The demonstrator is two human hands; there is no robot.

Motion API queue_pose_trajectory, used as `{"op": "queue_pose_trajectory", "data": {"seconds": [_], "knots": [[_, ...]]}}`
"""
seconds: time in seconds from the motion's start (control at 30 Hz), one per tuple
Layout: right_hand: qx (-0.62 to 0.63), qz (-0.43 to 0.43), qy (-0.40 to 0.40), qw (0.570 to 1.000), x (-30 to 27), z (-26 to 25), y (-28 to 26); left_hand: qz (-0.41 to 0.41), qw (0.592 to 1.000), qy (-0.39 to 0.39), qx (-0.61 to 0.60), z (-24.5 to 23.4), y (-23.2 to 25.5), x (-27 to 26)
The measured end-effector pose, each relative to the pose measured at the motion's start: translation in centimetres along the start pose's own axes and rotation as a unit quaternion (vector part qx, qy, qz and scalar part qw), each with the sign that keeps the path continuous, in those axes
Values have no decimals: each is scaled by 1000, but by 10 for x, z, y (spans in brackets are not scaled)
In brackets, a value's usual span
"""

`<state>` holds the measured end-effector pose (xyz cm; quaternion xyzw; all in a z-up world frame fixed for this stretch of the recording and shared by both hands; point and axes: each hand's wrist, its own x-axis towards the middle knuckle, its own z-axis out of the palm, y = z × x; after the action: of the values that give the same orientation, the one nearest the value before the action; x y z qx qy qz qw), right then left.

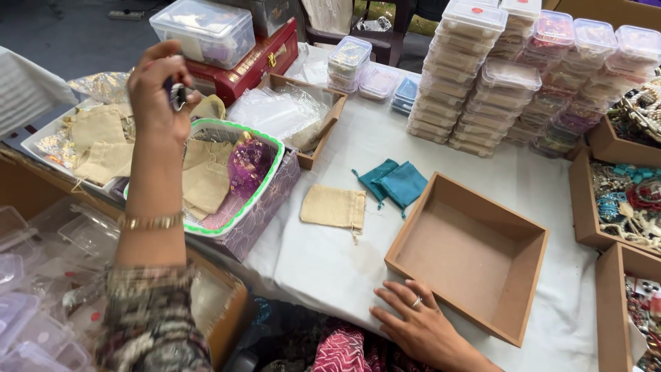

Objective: The person opens a plastic container filled with various jewelry items and selects a red brooch. They place the brooch into a small clear plastic bag, then put the bagged item into a teal drawstring pouch. The pouch is then placed into a small plastic box. The person repeats this process with a second jewelry item, placing it into a bag and then a pouch.

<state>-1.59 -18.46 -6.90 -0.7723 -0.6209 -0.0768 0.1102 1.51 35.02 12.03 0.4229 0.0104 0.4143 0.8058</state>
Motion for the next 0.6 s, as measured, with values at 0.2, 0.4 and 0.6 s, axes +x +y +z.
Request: {"op": "queue_pose_trajectory", "data": {"seconds": [0.2, 0.4, 0.6], "knots": [[97, 14, 16, 995, -17, 39, 12, -131, 948, -9, 291, -72, -77, 131], [37, 6, 41, 998, -36, 91, 39, -163, 852, 5, 497, -108, -117, 197], [76, 99, -7, 992, -46, 113, 44, -150, 861, 18, 486, -110, -111, 217]]}}
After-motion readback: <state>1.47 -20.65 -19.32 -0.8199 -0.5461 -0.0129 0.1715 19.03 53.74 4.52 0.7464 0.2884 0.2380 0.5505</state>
